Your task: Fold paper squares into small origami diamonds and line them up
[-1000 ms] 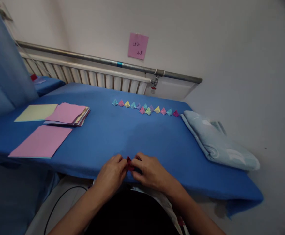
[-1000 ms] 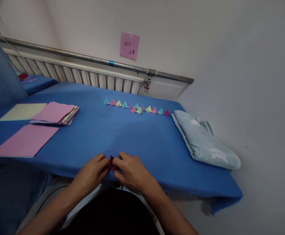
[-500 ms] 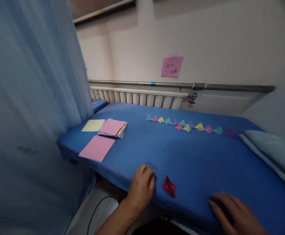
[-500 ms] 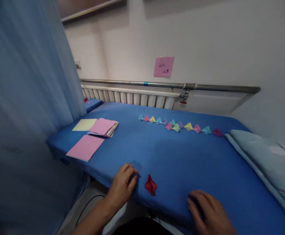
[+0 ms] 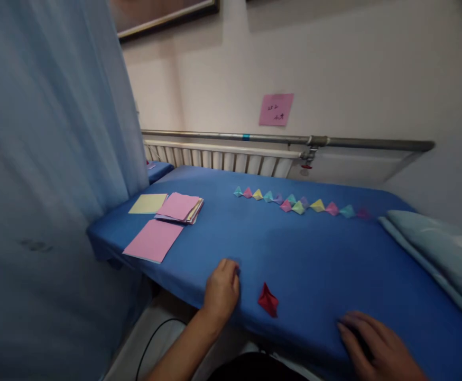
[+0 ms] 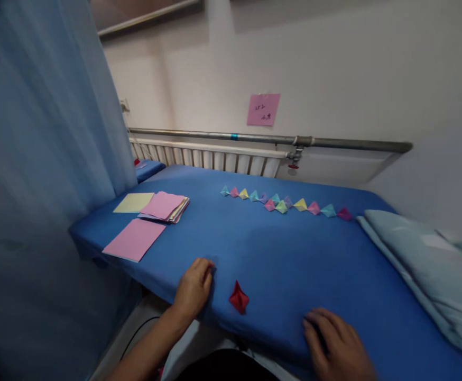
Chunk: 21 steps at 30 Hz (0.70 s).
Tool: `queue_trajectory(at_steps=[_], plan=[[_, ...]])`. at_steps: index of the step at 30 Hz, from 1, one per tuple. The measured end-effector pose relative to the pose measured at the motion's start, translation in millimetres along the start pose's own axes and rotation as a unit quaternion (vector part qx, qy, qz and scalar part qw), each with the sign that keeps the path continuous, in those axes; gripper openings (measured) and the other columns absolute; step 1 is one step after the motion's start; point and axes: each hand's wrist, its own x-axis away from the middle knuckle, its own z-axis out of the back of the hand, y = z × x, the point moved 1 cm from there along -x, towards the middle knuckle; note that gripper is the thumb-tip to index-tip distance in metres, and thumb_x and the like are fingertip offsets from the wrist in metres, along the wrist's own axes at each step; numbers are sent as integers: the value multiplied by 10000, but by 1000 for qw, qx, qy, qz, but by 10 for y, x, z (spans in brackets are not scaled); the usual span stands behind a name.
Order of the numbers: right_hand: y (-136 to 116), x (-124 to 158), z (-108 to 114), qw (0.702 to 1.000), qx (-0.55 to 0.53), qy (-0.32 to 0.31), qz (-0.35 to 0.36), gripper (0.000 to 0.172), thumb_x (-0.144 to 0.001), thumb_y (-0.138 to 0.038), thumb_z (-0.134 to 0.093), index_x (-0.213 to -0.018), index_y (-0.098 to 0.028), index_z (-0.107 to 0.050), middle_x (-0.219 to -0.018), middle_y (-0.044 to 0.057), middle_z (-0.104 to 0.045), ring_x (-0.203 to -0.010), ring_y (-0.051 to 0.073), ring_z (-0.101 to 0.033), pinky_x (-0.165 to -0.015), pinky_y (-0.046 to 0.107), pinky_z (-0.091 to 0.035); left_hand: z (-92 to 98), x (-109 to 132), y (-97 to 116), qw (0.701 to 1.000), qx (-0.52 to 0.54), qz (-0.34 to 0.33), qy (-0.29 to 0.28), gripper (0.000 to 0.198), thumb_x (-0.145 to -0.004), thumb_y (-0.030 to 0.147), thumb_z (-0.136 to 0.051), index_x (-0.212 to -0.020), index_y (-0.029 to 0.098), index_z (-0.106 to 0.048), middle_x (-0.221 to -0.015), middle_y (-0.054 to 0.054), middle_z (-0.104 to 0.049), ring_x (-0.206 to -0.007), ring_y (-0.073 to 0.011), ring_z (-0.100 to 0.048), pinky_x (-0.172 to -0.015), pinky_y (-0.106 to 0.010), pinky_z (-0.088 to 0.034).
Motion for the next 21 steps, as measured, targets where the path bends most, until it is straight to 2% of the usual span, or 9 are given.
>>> queue_trajectory(at_steps=[3,8,12,16,21], plan=[[-133,-19,59,999,14,-30,20,333,-854,-489,-455,-828,-233,-667,-883,82,-657,-842,245,-627,-787,405,-510,-7,-26,-33,1000,5,-1,9,246,-823,70,-401,-932,199,-580,-883,-53,-637,-868,-191,-613,-812,-350,-501],[-280,-12,140,999,11,-5,45,214,-892,-286,-443,-861,-211,-642,-899,81,-651,-843,220,-624,-754,376,-524,-19,-9,-66,999,28,-11,24,207,-840,159,-394,-925,201,-578,-897,-59,-645,-870,-207,-624,-824,-385,-500],[-399,-15,193,1000,0,-2,26,175,-877,-150,-441,-857,-206,-605,-913,83,-637,-863,219,-610,-770,382,-519,-55,0,-159,999,20,-4,27,198,-845,260,-407,-906,214,-589,-908,-54,-671,-842,-217,-645,-791,-381,-509],[-483,-20,228,1000,-7,-11,3,196,-852,-77,-434,-851,-202,-584,-903,74,-623,-856,215,-600,-765,372,-515,-98,-10,-239,1000,-3,-6,17,217,-842,314,-402,-910,222,-586,-916,-56,-673,-849,-224,-653,-796,-380,-507],[-496,-20,243,1000,-8,-10,-1,207,-853,-62,-432,-854,-204,-582,-913,69,-622,-866,211,-599,-777,368,-513,-89,-23,-223,1000,-5,-7,19,204,-828,317,-397,-857,233,-580,-874,-50,-681,-827,-233,-663,-793,-392,-509]])
